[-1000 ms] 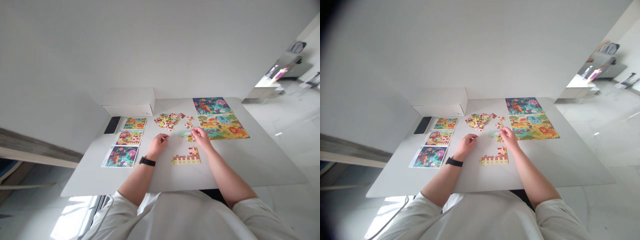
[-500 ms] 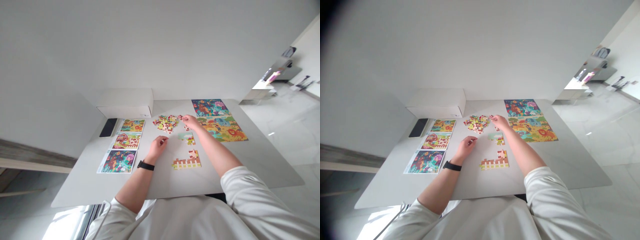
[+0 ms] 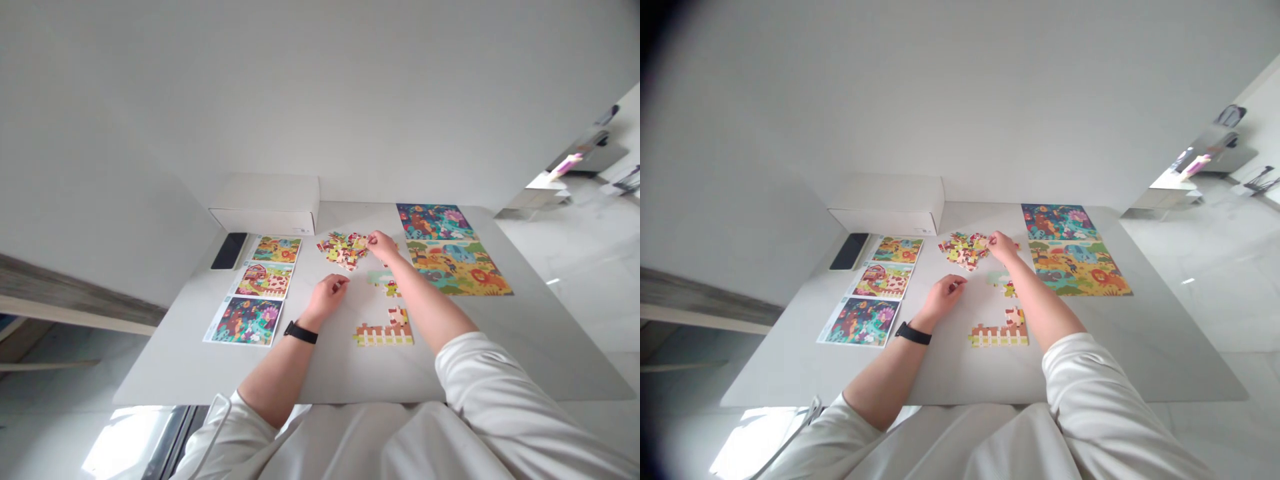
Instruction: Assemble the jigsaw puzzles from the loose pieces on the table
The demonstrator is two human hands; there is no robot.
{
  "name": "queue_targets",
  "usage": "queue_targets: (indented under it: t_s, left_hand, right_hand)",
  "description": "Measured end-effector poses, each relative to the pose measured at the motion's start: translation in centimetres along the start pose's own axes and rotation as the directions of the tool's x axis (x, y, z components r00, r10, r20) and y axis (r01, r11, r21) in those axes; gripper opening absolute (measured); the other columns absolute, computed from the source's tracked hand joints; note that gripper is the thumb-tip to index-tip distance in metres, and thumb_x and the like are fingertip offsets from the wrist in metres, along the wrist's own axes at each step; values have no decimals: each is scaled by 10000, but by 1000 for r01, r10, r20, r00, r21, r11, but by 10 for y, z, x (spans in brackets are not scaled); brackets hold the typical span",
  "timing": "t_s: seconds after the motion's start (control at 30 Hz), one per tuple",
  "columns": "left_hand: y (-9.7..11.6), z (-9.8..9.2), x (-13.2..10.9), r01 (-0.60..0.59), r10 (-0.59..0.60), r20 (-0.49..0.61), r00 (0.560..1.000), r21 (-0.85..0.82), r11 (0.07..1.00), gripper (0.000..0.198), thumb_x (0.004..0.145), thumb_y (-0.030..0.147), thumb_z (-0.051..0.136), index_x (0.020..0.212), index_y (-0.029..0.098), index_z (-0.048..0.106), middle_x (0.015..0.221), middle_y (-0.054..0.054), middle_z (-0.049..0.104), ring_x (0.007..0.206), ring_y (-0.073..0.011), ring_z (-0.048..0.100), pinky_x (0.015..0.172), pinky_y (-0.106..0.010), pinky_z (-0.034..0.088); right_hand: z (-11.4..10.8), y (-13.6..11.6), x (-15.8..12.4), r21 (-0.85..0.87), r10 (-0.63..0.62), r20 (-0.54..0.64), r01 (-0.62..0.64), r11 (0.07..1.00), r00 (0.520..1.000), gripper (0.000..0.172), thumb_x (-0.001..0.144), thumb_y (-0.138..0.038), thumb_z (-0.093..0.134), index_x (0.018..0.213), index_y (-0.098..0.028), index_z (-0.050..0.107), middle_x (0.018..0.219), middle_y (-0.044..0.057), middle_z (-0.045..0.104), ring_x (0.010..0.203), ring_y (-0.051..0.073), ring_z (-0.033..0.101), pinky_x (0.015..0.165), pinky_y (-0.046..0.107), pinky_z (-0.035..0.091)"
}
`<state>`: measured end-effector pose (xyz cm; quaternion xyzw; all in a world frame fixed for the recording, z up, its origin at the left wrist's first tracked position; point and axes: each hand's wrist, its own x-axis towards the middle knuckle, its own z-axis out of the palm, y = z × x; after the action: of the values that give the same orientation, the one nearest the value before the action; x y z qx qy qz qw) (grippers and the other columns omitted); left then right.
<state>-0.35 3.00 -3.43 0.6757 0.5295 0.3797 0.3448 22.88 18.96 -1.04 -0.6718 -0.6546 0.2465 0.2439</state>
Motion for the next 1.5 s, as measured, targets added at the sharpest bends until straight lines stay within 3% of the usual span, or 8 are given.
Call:
queue_targets:
  t_s: [0.2,0.43,0.67,0.87,1.03,1.13,1.27,1.5]
  left_hand:
    - [5,-1,0,37,-37,16,999,45,998,244,934,285,615,1067,209,806,986,-65,772,731,-159,634,737,-304,524]
    - [3,-1,3,65,-66,-2,998,-16,998,271,903,347,641,1072,214,806,945,-50,767,682,-152,590,690,-298,492]
    - [10,-2,-3,64,-77,-54,996,-214,975,332,900,478,737,1114,228,780,923,-31,740,704,-145,596,661,-262,486]
    - [13,5,-8,105,-109,12,994,-404,909,529,889,582,774,1255,207,699,960,-45,719,674,-129,616,522,-223,475]
    - [16,8,-8,123,-114,47,992,-462,879,531,830,617,841,1118,190,714,827,-20,692,641,-123,601,515,-224,473]
    - [20,7,-9,162,-153,59,986,-517,841,518,782,627,877,975,186,686,750,-5,670,603,-115,581,516,-228,464]
    - [23,5,-9,217,-248,41,968,-634,742,546,725,623,901,923,206,609,774,7,684,631,-115,625,546,-216,486]
    - [29,7,-13,350,-321,184,929,-718,601,602,660,588,948,926,210,563,961,-42,764,765,-141,717,622,-217,527]
  right_hand:
    - [-23,9,-22,475,46,82,-80,876,996,214,787,-331,771,908,-237,622,825,-16,692,678,141,617,560,214,410]
    - [-45,5,-57,668,13,229,-167,725,973,339,691,-417,871,883,-226,667,726,-21,643,641,120,560,519,199,396]
    - [-40,-3,-99,693,-31,358,-244,679,933,392,652,-474,909,869,-230,691,730,-17,683,655,127,603,587,219,475]
    - [-34,-12,-124,654,-45,408,-258,711,912,353,670,-455,895,863,-223,713,733,-17,684,659,125,601,604,224,457]
    - [-30,-16,-135,610,-91,452,-232,758,887,343,694,-464,887,861,-218,718,730,-20,673,669,128,594,633,237,451]
    - [-29,-17,-141,612,-117,420,-186,768,900,375,729,-514,859,930,-226,727,797,-6,704,723,146,623,644,244,460]
    - [-25,-16,-148,636,-145,374,-139,759,916,474,714,-514,879,1067,-249,707,921,4,731,803,169,660,648,253,483]
    - [-4,-11,-159,662,-119,311,-125,739,943,425,711,-544,880,948,-246,693,890,3,723,821,184,662,670,267,492]
